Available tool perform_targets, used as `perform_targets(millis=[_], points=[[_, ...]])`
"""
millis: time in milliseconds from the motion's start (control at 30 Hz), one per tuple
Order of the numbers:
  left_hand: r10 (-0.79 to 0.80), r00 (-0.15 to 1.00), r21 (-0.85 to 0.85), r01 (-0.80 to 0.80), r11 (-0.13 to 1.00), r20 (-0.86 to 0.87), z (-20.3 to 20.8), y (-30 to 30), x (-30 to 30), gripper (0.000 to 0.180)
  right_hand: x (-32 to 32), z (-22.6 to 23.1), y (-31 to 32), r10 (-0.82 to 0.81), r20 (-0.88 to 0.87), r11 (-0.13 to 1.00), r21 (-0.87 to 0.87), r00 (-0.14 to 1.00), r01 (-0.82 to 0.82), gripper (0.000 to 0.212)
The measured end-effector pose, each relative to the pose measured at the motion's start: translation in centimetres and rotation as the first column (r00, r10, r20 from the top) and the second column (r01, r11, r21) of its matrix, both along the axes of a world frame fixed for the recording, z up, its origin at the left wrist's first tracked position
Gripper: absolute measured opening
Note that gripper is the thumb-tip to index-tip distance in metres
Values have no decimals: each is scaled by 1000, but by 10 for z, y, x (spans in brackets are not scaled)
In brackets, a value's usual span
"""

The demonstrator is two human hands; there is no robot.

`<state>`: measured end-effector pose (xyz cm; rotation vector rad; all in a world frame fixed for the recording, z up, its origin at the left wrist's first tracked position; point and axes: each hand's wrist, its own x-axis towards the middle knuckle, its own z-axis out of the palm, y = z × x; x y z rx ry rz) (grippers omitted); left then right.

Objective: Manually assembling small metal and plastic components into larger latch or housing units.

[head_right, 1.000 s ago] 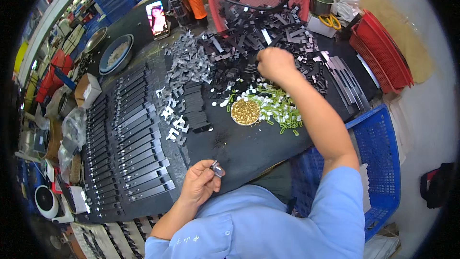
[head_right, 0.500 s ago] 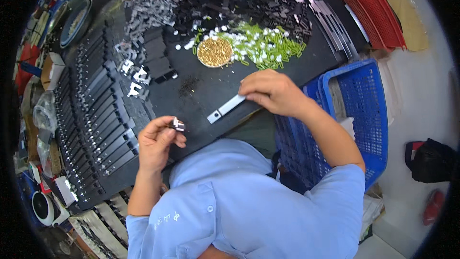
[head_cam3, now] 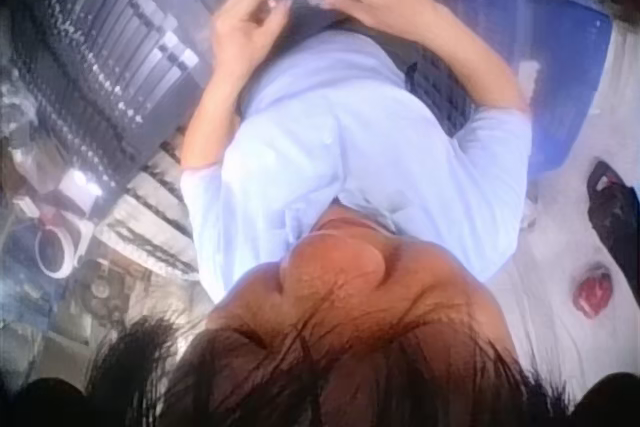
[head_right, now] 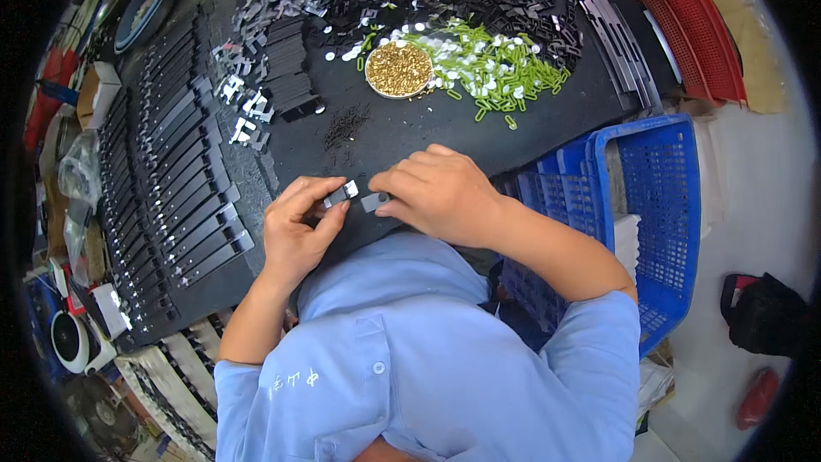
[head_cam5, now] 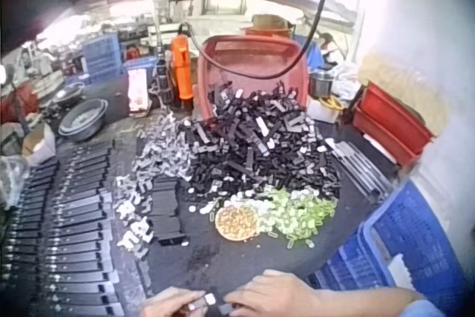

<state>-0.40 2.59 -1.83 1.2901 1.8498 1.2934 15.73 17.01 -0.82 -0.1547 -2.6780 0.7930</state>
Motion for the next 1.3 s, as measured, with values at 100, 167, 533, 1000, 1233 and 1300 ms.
perform_targets(millis=[100, 167, 533, 1000, 1233, 1300], points=[[-5, 1000, 42, 6, 999, -25, 0, 0, 1, 25, -12, 2, -7, -14, -73, 992, 126, 997, 23, 38], [-3, 999, 75, 7, 997, -50, -1, 3, 1, 25, -14, 3, -5, 9, -92, 976, 219, 996, 12, 41], [-45, 981, 54, 56, 997, -186, 12, 4, -3, 26, -16, 6, -14, -54, -79, 990, 124, 995, 64, 38], [-87, 964, 82, 111, 990, -249, 10, -2, -9, 27, 6, 22, 22, -32, 156, 561, -814, 987, 147, 30], [-121, 972, 89, 141, 986, -200, 12, 3, -2, 28, -9, 16, 2, -99, -67, 992, 66, 993, 104, 25], [-105, 974, 87, 125, 988, -200, 12, 3, 0, 28, -12, 17, -2, -91, -94, 989, 112, 991, 101, 23]])
